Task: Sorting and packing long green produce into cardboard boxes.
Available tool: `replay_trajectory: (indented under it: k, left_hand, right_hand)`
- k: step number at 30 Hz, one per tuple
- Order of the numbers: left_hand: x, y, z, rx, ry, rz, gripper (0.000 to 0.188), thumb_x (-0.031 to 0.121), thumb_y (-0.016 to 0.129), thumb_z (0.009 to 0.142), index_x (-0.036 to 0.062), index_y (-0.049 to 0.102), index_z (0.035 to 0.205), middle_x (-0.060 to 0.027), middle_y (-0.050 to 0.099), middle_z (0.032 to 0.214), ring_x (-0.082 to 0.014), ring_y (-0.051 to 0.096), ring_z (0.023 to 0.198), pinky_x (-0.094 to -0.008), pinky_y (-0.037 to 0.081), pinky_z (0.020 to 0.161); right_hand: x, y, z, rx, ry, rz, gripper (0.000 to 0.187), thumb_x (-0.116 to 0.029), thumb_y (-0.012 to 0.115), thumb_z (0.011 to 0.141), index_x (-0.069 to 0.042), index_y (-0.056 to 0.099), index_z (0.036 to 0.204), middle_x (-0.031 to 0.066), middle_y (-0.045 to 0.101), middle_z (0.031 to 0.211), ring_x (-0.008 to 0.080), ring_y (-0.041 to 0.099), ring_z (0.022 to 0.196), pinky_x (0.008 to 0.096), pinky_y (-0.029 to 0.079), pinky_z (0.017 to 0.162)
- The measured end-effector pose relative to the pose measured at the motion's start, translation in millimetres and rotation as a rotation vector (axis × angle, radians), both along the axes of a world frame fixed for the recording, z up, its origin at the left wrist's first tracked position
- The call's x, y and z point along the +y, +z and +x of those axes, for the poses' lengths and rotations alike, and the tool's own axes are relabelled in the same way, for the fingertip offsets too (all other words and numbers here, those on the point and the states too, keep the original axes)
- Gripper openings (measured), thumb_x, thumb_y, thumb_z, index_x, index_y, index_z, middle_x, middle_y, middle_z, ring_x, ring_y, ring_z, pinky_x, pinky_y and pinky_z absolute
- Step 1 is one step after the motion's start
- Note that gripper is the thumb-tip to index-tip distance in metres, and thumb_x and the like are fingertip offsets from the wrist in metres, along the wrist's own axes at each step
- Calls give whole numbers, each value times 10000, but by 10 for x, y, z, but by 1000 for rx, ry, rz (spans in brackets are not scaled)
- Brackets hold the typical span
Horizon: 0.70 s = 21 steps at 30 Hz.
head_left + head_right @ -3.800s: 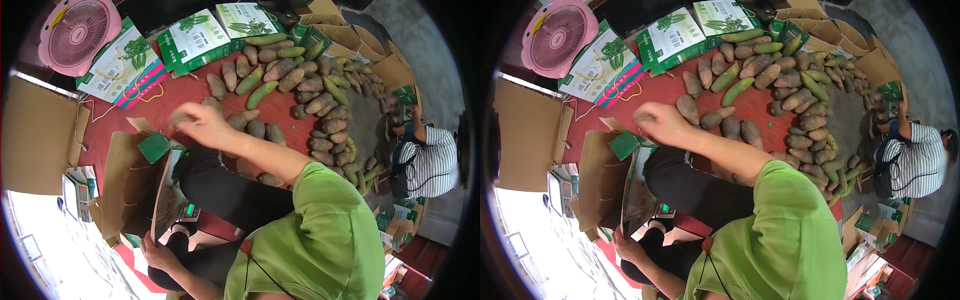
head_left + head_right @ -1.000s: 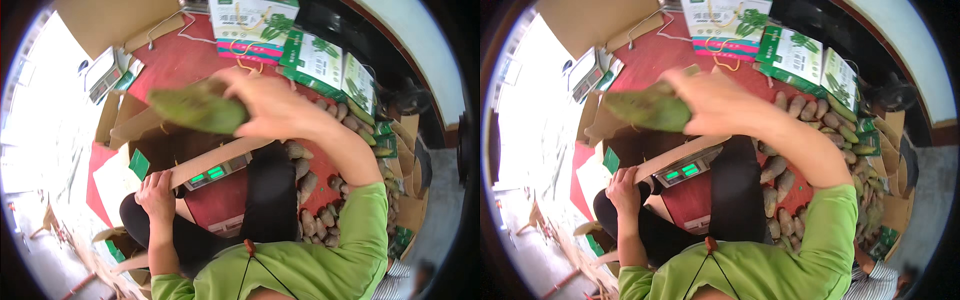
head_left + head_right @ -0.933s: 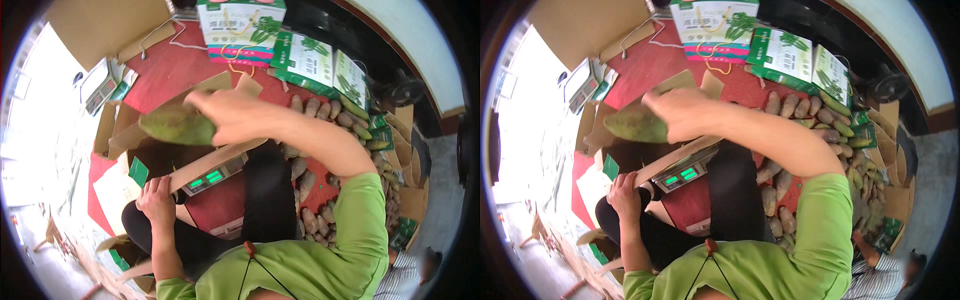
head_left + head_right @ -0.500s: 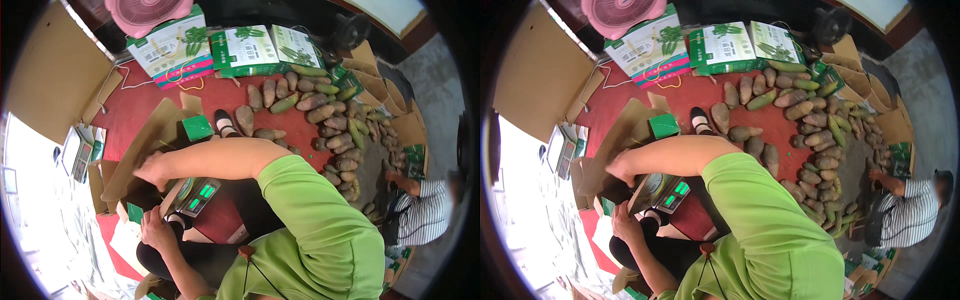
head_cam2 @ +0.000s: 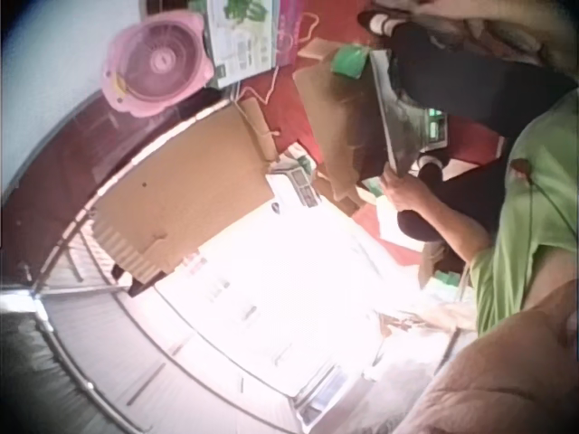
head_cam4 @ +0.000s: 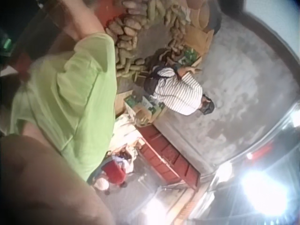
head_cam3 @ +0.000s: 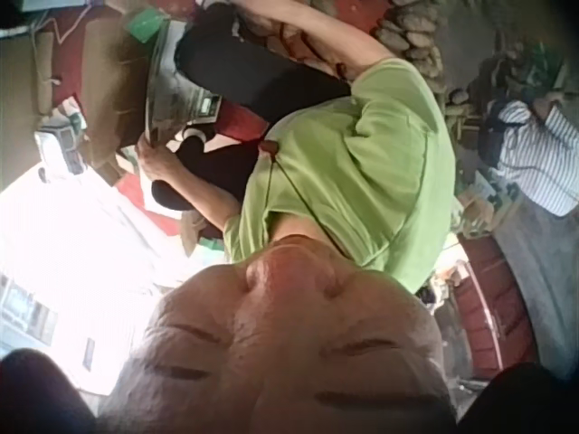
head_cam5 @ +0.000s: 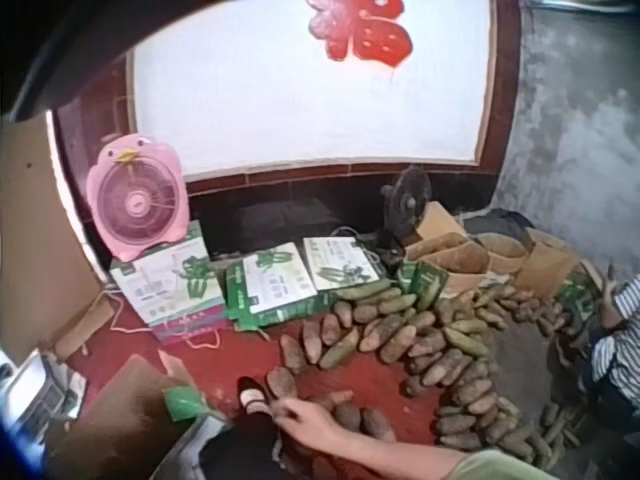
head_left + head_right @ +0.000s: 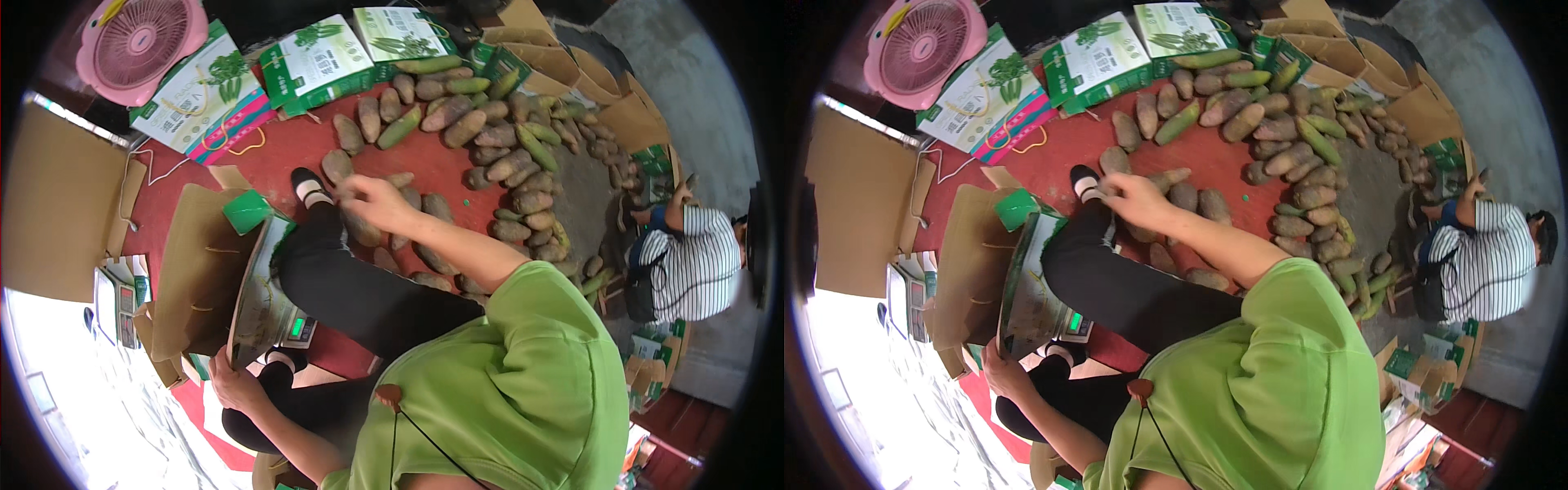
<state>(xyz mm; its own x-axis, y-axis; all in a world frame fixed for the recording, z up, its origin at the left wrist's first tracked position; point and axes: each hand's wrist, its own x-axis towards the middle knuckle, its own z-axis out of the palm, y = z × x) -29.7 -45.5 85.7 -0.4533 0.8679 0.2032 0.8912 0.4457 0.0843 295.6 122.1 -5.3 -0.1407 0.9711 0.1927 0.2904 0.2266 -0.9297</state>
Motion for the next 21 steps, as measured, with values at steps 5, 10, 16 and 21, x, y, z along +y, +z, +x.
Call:
replay_trajectory:
  k: [5,10,16,21]
  left_hand:
    - [-37,-82,-31,33,-43,-14,208,96,547,810,161,659,974,-51,633,918,-295,624,812,-420,469,628]
    - [-103,-107,-57,77,-69,1,192,149,535,850,151,660,995,-53,637,922,-285,629,814,-420,467,637]
    - [-113,-161,-85,127,-75,3,203,221,546,873,159,654,1033,-36,635,927,-274,631,792,-414,458,606]
    - [-114,-247,-200,156,-66,13,195,230,539,890,149,666,1014,-39,642,913,-277,634,770,-412,459,603]
  right_hand:
    - [-1182,-954,1138,-565,70,-487,264,-154,592,781,-62,601,1028,163,649,975,316,621,937,413,485,799]
    - [-2218,-1501,1611,-750,215,-910,318,-253,647,745,-122,641,1035,142,665,960,304,624,959,403,490,835]
    - [-2870,-1471,1863,-868,329,-1178,312,-256,630,756,-130,633,1042,147,659,954,312,633,905,408,496,797]
    - [-3477,-1737,2103,-724,154,-1069,248,-216,630,757,-119,654,984,109,666,782,272,656,704,375,522,666]
